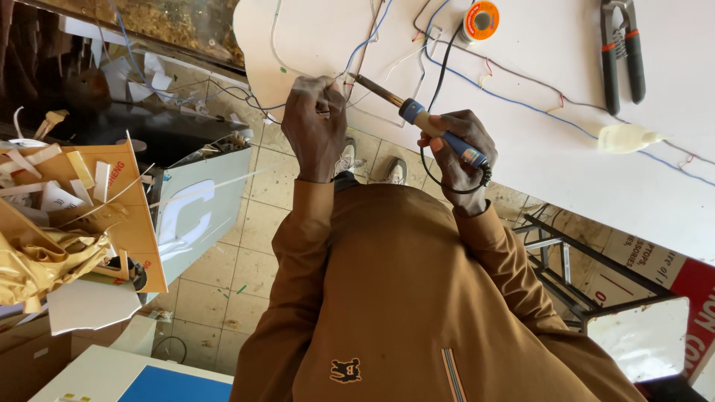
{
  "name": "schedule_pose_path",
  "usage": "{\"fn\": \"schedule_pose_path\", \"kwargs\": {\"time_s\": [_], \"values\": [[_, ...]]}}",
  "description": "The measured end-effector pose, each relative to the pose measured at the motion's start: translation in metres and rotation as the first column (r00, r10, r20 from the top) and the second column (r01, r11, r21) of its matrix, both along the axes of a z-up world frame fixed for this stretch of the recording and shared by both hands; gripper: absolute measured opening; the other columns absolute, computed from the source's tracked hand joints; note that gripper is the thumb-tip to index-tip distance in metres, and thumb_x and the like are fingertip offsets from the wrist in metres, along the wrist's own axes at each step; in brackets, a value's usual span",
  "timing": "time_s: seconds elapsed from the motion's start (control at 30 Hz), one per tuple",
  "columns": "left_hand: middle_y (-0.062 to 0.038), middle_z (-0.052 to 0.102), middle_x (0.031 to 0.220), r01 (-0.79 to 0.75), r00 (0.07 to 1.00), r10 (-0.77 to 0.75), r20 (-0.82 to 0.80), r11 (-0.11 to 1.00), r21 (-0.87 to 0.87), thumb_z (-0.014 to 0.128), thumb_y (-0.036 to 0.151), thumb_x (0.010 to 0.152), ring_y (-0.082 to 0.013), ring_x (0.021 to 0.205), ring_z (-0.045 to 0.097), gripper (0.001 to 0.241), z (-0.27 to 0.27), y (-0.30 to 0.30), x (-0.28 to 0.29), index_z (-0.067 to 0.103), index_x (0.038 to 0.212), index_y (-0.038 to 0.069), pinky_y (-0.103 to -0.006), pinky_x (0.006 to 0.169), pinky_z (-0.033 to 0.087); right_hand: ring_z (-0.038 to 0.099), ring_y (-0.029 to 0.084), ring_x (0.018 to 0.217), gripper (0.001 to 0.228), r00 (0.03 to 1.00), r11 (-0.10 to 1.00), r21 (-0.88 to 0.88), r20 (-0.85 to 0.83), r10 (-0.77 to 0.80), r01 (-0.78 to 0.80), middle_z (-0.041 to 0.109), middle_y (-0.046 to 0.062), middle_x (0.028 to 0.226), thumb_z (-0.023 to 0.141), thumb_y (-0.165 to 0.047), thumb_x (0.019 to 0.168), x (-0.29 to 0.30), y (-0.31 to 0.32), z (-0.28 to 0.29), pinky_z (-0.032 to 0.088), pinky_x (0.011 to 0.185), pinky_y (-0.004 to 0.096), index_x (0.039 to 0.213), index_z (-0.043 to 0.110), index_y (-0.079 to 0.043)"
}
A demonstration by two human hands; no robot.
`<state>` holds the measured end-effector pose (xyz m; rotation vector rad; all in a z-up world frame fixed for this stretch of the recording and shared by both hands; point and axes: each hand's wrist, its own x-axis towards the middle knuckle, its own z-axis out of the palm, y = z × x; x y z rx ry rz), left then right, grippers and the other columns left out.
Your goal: Soldering electrical wires onto a sign board using a soldering iron.
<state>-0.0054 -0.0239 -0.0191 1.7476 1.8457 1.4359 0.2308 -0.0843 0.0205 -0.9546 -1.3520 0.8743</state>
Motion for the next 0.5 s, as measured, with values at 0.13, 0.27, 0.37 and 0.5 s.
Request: {"fn": "schedule_pose_path", "kwargs": {"time_s": [0.13,0.27,0.37,0.5], "values": [[-0.002,0.07,0.091,0.001,0.992,-0.007,0.126,0.999,0.046,0.077,0.009,0.1,-0.0235,0.081,0.078,0.007,0.003,0.0,0.002,0.078,0.102,0.016,-0.0327,0.072,0.064,0.082,0.04,0.085,0.03,0.997,1.0,0.009,-0.07,0.025,-0.025,0.068,0.032,0.1,0.075,-0.009,0.111,0.0,0.005,-0.001,0.07,0.075,0.049,0.124,0.074,0.017],[-0.002,0.068,0.091,0.052,0.978,-0.058,0.202,0.998,0.035,0.077,0.006,0.102,-0.0182,0.077,0.073,0.008,0.009,-0.003,-0.002,0.078,0.103,0.013,-0.0286,0.071,0.063,0.083,0.04,0.086,0.03,0.995,1.0,-0.019,-0.1,0.015,-0.017,0.069,0.031,0.098,0.074,-0.01,0.11,-0.002,0.004,-0.004,0.071,0.076,0.05,0.124,0.074,0.017],[-0.002,0.065,0.093,0.062,0.975,-0.086,0.205,0.991,0.12,0.077,0.002,0.104,-0.0156,0.077,0.069,0.007,0.015,-0.001,-0.003,0.078,0.102,0.008,-0.0245,0.069,0.06,0.082,0.038,0.086,0.03,0.991,0.999,-0.042,-0.131,0.006,-0.011,0.069,0.031,0.098,0.074,-0.011,0.112,-0.004,0.001,-0.003,0.071,0.077,0.05,0.123,0.074,0.017],[-0.007,0.066,0.102,0.13,0.974,-0.128,0.187,0.991,0.004,0.072,0.003,0.108,-0.0211,0.081,0.064,0.005,0.03,-0.007,-0.002,0.075,0.104,0.005,-0.0341,0.072,0.055,0.077,0.036,0.09,0.036,0.992,0.981,-0.193,-0.12,-0.029,0.005,0.061,0.019,0.107,0.072,-0.031,0.115,-0.005,-0.007,0.006,0.072,0.081,0.041,0.128,0.069,0.003]]}}
